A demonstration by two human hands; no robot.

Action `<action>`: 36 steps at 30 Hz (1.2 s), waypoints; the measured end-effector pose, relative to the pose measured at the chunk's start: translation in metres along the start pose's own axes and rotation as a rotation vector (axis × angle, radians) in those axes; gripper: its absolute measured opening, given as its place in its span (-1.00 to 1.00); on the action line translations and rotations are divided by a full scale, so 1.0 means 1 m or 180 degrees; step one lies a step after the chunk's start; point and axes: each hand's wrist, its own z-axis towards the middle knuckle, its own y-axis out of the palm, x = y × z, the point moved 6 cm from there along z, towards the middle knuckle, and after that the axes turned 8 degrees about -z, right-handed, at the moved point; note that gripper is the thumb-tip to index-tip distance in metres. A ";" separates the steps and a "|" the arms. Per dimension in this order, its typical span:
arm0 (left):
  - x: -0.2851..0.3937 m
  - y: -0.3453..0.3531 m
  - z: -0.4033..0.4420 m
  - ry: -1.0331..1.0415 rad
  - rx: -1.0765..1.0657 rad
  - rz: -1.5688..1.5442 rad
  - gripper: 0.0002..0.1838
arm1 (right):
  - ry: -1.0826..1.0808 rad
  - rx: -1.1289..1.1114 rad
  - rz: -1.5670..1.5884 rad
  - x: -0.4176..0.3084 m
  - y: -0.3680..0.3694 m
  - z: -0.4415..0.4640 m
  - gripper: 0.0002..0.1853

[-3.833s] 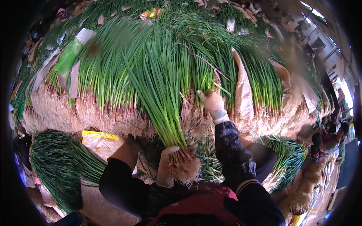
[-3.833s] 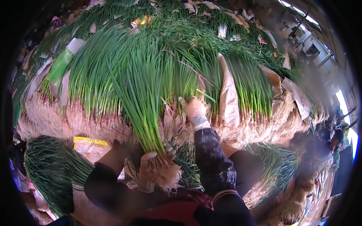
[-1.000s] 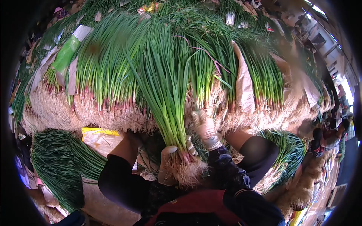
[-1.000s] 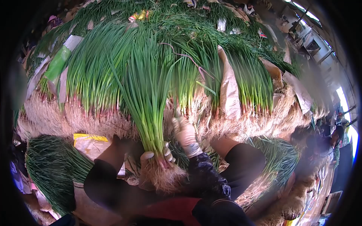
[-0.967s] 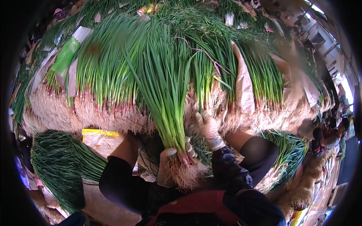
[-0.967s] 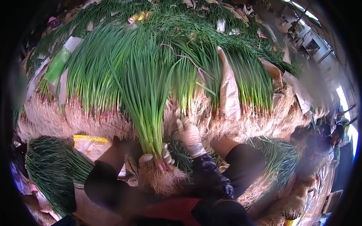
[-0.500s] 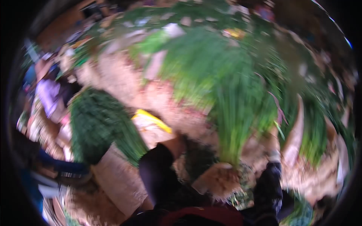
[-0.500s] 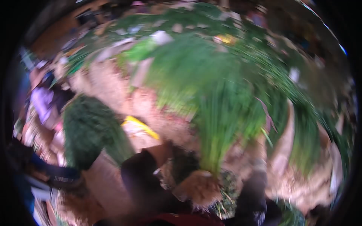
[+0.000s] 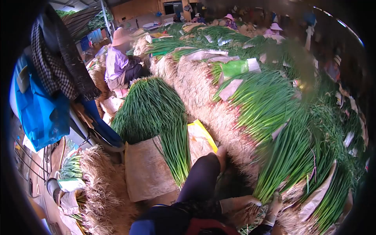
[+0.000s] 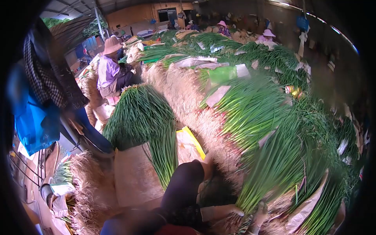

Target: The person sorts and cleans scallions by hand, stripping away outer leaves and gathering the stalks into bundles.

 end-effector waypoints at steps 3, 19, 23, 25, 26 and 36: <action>-0.004 0.015 -0.014 -0.0483 -0.0171 -0.0495 -0.78 | -0.1472 0.0628 -0.1433 -0.027 -0.001 -0.024 -0.72; -0.003 0.041 -0.010 -0.0565 -0.0596 -0.0773 -0.76 | -0.0700 0.0801 0.0103 -0.051 0.002 -0.035 -0.72; 0.005 0.047 -0.038 -0.0284 -0.0459 -0.0248 -0.77 | -0.0620 0.0467 0.0474 -0.033 -0.019 -0.045 -0.77; 0.006 0.039 -0.047 -0.0523 -0.0180 -0.0784 -0.77 | -0.0312 -0.0080 -0.0653 0.013 -0.027 -0.075 -0.75; 0.021 0.070 -0.069 -0.0756 -0.0074 -0.0879 -0.71 | -0.0461 -0.0861 -0.1940 0.075 -0.020 -0.092 -0.72; 0.061 0.056 -0.008 0.0093 -0.1585 -0.1151 -0.35 | -0.1097 0.1503 -0.2964 -0.072 -0.075 -0.023 -0.71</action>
